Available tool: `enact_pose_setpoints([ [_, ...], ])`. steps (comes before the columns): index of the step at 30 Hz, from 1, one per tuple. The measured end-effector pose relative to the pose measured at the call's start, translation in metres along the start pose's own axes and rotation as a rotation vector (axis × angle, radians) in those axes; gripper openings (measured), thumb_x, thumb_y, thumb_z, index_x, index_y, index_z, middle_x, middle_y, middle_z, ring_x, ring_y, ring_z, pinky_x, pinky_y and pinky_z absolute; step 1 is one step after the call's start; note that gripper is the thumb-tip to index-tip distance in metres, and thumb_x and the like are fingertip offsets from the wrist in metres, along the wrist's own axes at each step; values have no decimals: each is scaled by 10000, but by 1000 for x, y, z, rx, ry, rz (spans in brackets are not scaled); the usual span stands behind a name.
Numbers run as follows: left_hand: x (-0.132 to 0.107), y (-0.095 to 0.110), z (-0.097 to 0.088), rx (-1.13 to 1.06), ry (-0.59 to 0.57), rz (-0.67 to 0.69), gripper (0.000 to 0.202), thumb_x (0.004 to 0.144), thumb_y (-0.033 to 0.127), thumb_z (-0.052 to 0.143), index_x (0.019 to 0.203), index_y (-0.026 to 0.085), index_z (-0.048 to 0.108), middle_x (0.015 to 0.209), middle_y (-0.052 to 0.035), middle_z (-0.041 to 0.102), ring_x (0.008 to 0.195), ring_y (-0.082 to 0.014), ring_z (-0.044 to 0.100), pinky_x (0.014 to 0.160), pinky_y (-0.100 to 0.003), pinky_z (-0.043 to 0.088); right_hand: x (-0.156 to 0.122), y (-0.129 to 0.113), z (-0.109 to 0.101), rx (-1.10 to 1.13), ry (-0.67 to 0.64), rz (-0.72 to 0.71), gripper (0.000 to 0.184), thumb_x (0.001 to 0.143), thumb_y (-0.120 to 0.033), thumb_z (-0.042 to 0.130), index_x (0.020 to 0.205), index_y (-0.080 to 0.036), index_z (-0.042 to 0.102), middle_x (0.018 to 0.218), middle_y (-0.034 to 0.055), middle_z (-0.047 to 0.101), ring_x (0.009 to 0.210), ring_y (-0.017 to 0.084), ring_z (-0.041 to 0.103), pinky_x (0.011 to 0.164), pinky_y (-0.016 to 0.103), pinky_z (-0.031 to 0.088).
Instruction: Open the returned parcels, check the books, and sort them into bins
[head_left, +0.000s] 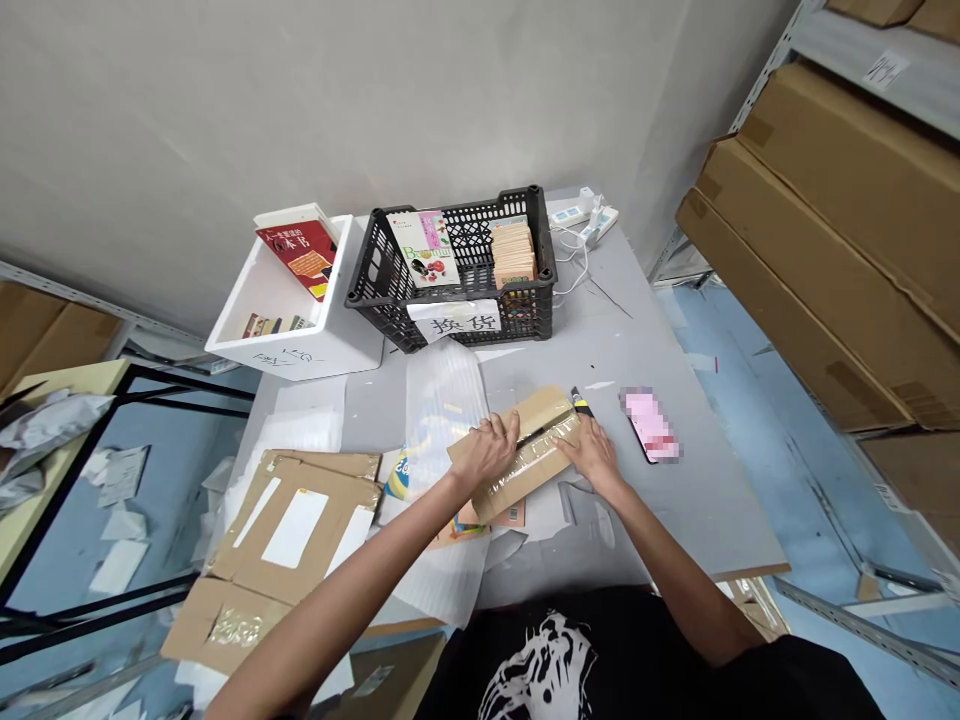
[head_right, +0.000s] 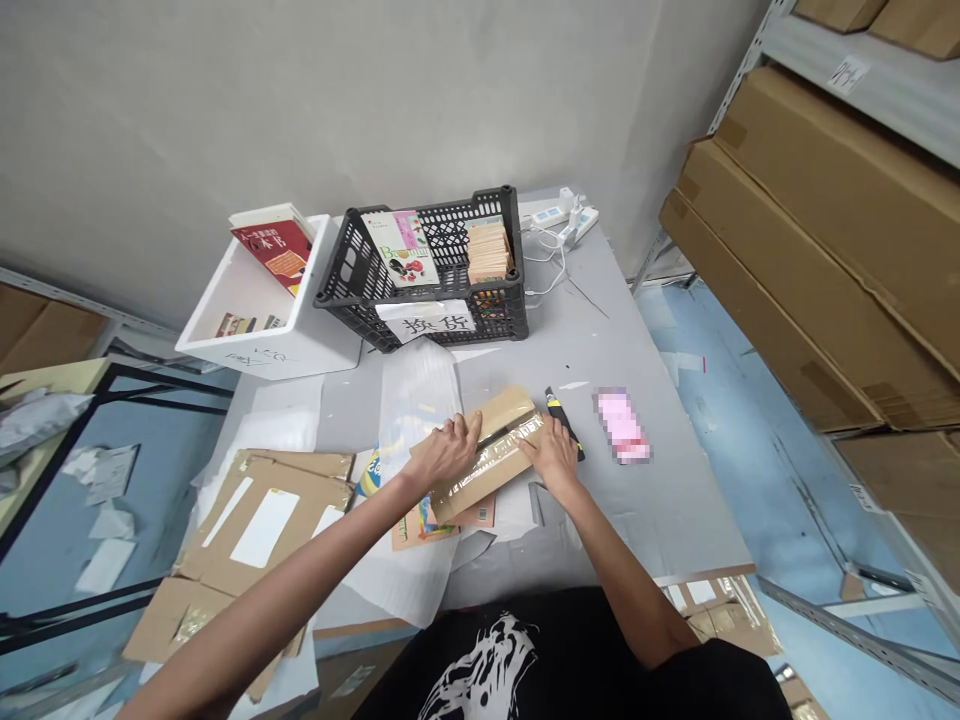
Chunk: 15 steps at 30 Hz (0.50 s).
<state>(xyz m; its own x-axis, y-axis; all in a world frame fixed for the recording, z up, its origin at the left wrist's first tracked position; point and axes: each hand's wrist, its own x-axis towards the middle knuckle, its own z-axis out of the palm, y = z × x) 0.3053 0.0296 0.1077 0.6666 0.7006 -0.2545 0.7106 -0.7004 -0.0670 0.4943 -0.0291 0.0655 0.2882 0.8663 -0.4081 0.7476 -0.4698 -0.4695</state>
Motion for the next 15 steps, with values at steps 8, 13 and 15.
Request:
enact_pose_setpoints([
  [8, 14, -46, -16, -62, -208, 122, 449, 860, 90, 308, 1304, 74, 371, 1027, -184, 632, 858, -251, 659, 683, -335, 507, 7, 5, 5, -31, 42, -22, 479, 859, -436, 490, 1249, -164, 428, 1227, 136, 562, 1164, 285, 485, 927, 406, 352],
  [13, 28, -89, -7, -239, -282, -28, 376, 910, 193, 315, 1271, 153, 409, 972, -114, 665, 894, -209, 645, 726, -277, 480, 2, 18, 15, -15, 114, -116, 505, 846, -427, 516, 1260, -154, 424, 1190, 147, 578, 1131, 297, 520, 944, 451, 368],
  [15, 32, -96, 0, -225, -298, -76, 370, 934, 236, 290, 1274, 164, 417, 976, -111, 663, 894, -215, 641, 740, -298, 480, -2, 22, 15, -47, 200, -214, 558, 845, -418, 528, 1313, -149, 385, 1242, 176, 541, 1172, 314, 493, 974, 481, 346],
])
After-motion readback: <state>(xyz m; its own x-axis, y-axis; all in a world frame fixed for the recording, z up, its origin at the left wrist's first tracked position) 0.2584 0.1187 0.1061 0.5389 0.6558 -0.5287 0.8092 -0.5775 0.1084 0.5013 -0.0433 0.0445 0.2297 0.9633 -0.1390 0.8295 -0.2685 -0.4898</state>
